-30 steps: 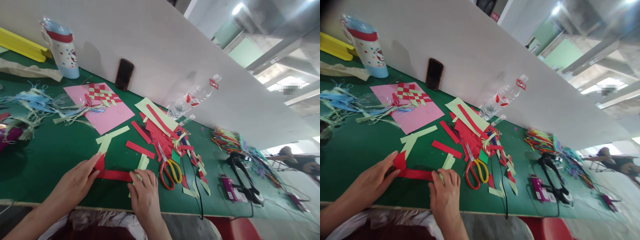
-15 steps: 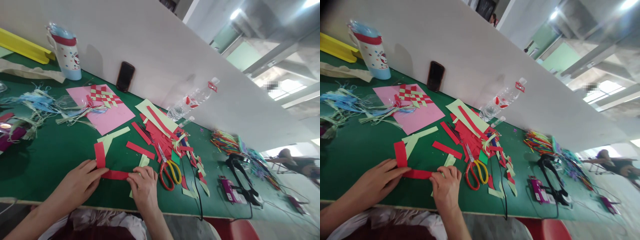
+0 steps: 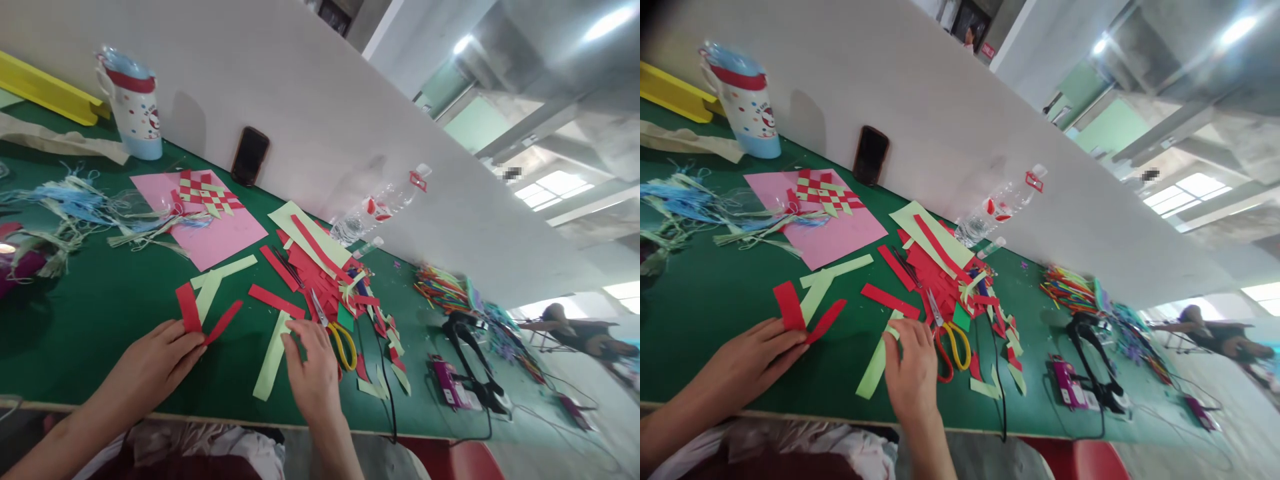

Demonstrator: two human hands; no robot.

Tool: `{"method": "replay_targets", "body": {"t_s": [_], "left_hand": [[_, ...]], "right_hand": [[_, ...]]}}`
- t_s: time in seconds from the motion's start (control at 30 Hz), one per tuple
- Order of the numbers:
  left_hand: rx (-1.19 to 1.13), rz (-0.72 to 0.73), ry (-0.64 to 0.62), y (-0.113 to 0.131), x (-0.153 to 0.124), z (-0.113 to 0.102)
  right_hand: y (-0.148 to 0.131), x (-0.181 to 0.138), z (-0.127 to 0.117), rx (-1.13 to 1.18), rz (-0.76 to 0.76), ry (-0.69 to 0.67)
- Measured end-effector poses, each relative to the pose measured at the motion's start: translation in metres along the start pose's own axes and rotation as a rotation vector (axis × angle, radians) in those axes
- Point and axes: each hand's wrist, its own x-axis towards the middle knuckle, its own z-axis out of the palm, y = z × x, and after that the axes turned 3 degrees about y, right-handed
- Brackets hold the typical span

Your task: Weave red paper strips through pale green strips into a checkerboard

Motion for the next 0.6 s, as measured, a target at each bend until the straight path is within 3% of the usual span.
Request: {"method": "replay_targets", "body": {"t_s": [0.2,0.43,0.6], "left_hand": [[-0.010,-0.003,0.020,-0.005,-0.004,0.003],[0.005,0.027,0.031,-0.007,-0.005,0.005],[-0.023,-0.009,0.007,-0.006,-0.004,0.004]], "right_hand": [[0.029,-0.038,0.009,-0.193,0.153,-0.064],[0.033,-0.027,0.034,-0.332,0.308,-0.167],[0.037,-0.027,0.038,-0.192,0.244,-0.043]]}}
